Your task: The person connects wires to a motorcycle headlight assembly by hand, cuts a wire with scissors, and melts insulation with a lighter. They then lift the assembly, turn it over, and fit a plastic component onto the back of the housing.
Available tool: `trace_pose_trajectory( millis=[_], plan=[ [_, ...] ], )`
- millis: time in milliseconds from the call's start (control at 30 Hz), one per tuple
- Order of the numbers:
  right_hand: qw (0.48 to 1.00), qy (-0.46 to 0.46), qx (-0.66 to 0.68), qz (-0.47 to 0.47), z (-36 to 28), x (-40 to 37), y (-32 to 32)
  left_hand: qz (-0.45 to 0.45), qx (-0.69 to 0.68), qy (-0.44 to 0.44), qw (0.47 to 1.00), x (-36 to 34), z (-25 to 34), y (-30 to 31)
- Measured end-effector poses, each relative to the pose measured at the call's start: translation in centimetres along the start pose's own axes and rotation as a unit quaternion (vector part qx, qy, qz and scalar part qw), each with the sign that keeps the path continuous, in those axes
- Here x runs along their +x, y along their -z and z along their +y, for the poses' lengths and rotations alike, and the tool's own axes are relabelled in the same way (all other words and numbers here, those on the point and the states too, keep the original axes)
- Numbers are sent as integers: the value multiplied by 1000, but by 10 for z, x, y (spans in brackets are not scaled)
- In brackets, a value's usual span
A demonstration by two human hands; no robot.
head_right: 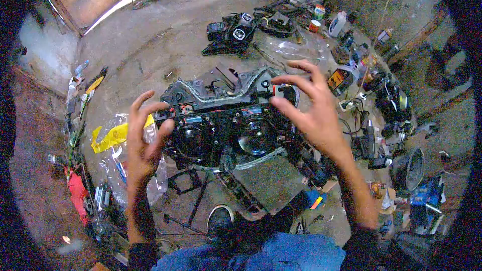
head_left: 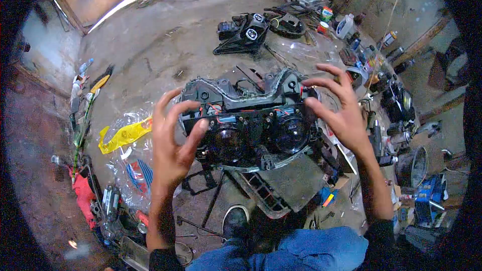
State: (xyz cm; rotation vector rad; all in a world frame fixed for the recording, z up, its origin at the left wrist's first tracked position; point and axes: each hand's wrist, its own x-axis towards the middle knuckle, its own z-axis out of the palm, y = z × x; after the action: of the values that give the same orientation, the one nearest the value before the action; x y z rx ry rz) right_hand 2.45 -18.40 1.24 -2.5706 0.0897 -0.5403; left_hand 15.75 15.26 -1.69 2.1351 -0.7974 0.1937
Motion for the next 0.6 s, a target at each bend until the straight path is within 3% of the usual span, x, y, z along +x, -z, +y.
trace_pose_trajectory(
  millis=[100,233,367,433,500,600],
  plan=[
    [989,20,93,-116,-1,29,-10,-26,-35,1,999,17,-1,-13],
    [971,63,91,-213,1,54,-20,-104,21,-60,992,42,5,-8],
    [931,89,120,-334,5,84,-28,-274,74,-162,945,81,13,-13],
    [922,103,125,-353,6,94,-31,-363,26,-121,923,101,13,-20],
    [916,92,116,-372,6,99,-33,-466,-71,6,882,121,24,-22],
    [914,107,156,-360,14,99,-39,-441,-74,-56,893,124,5,-42]
  ],
)
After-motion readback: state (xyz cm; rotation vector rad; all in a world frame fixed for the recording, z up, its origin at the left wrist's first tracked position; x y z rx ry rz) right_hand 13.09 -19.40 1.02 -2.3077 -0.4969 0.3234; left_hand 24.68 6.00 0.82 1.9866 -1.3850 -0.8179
